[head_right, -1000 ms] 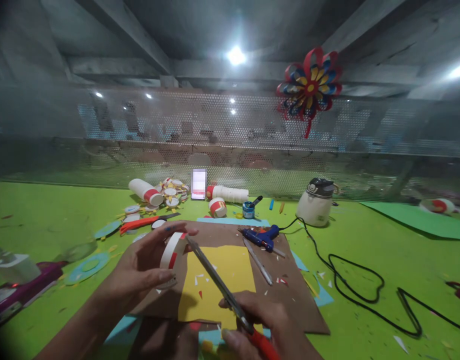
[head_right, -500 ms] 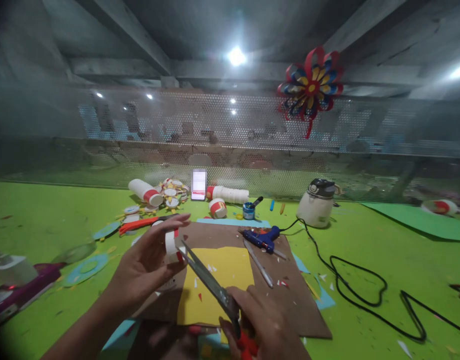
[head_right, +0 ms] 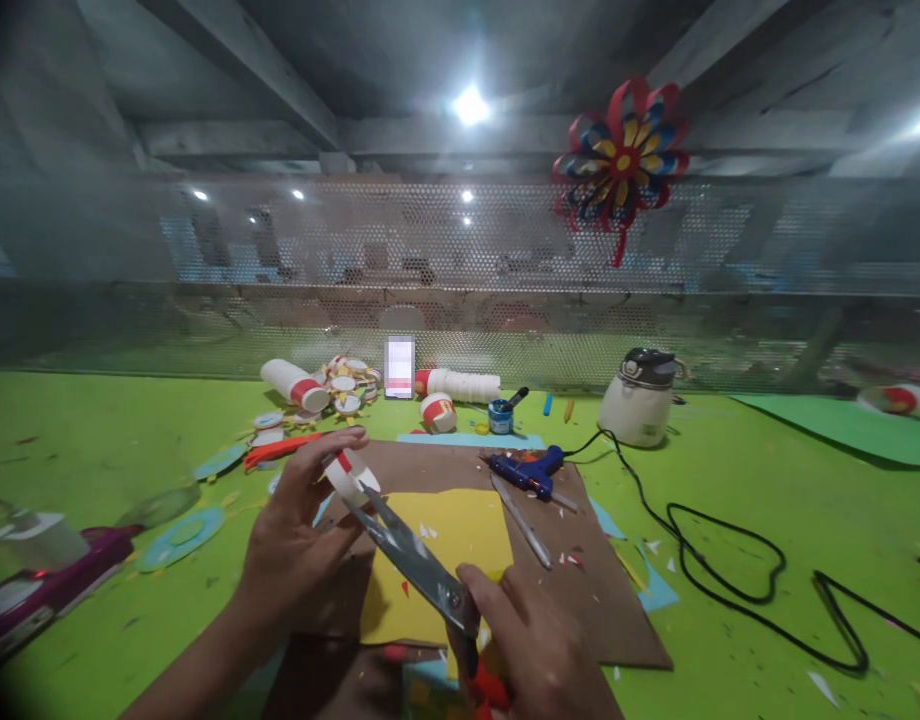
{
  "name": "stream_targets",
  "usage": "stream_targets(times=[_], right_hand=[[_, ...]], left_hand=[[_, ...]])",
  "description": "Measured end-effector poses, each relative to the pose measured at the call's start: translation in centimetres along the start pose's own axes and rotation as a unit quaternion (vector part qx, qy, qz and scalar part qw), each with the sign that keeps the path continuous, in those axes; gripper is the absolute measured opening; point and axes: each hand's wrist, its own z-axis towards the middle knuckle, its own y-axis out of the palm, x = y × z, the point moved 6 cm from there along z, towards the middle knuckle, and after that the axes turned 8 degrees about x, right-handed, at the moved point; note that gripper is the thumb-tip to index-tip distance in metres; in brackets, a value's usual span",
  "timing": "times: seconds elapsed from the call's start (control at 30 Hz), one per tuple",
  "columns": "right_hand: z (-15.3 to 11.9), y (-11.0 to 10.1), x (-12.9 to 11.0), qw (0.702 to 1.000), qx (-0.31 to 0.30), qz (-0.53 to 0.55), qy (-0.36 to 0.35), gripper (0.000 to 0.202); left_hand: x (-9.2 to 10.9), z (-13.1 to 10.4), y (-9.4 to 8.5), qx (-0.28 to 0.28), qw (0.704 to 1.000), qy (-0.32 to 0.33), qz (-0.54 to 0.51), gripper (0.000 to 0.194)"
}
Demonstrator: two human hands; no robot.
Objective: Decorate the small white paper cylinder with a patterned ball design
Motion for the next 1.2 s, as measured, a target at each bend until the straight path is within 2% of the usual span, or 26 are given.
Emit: stream_targets(times=[0.17, 0.5, 0.67, 0.87, 1.2], right_hand=[[0.0, 0.1, 0.0, 1.0, -0.003, -0.03, -0.009, 0.046], [0.2, -0.2, 0.0, 0.994, -0.053, -0.087, -0.039, 0.057], [0.5, -0.4, 0.1, 0.994, -0.052, -0.088, -0.033, 0.058], [0.7, -0.9, 0.0, 0.991, -0.047, -0.113, -0.045, 0.059], [0.3, -1.4, 0.5, 0.983, -0.037, -0.161, -0.075, 0.054]], left_hand=[[-0.3, -0.4, 0.3, -0.009, 0.999, -0.036, -0.007, 0.05], [0.7, -0.2, 0.4, -0.015, 0.99, 0.086, 0.112, 0.061], [0.6, -0.4, 0.6, -0.045, 0.99, 0.072, 0.111, 0.066], [0.4, -0.4, 0.8, -0.075, 0.988, 0.066, 0.118, 0.062], [0.7, -0.4, 0.8, -0.069, 0.981, 0.111, 0.145, 0.062]])
